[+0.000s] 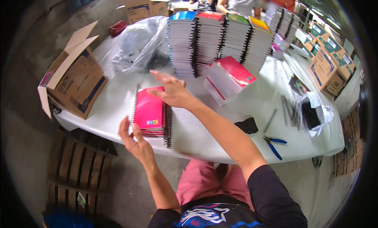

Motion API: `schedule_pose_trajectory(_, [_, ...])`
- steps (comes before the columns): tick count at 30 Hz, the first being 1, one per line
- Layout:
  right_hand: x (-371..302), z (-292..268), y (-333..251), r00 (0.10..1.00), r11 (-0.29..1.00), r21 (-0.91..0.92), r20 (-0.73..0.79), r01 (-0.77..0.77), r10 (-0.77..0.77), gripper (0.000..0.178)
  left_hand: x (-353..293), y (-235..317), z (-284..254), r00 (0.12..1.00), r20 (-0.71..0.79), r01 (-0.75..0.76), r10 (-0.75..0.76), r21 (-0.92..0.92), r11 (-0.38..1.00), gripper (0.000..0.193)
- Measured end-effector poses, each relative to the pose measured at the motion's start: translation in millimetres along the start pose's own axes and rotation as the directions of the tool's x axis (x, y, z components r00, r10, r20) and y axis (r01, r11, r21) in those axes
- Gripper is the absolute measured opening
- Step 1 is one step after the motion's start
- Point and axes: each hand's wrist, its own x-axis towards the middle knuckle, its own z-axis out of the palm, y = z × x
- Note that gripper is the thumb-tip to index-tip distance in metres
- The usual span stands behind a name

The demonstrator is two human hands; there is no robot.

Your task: The person inserts spiral wire bindings into pink notebooks using pliers and a black rubber mallet. They repeatedly pick up a notebook, insert the wire, tap it with the mallet, and trim excess wire with pliers, stacking completed notebooks on the table.

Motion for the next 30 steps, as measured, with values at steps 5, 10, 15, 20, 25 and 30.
schedule_pose_trajectory(5, [-19,-137,56,0.855,0.932,-0.34,-0.513,-0.122,-0.075,0.046,-6,23,-22,0.95,-0.11,-0.259,0.291,0.239,0.936,0.026])
schedule_pose_trajectory(10, [-64,-215,121,0.816,0.826,-0.036,-0.183,-0.562,0.548,0.052,-39,70,31,0.887,0.241,-0.376,0.395,-0.123,0.918,0.027])
schedule_pose_trajectory(15, [-64,-218,156,0.836,0.834,0.153,-0.072,-0.53,0.544,0.041,-44,69,166,0.783,0.545,-0.243,0.298,-0.173,0.954,0.056])
schedule_pose_trajectory(20, [-72,-213,161,0.841,0.876,0.16,-0.248,-0.455,0.481,0.033,3,33,243,0.686,0.721,-0.255,0.102,0.106,0.961,0.085])
schedule_pose_trajectory(25, [-90,-202,157,0.794,0.902,0.236,-0.431,-0.361,0.43,0.024,32,47,252,0.369,0.927,-0.232,-0.07,0.165,0.959,0.09])
schedule_pose_trajectory(30, [-103,-209,131,0.778,0.842,0.502,-0.443,-0.197,0.446,0.021,12,75,238,0.576,0.813,-0.51,0.088,0.273,0.815,0.069])
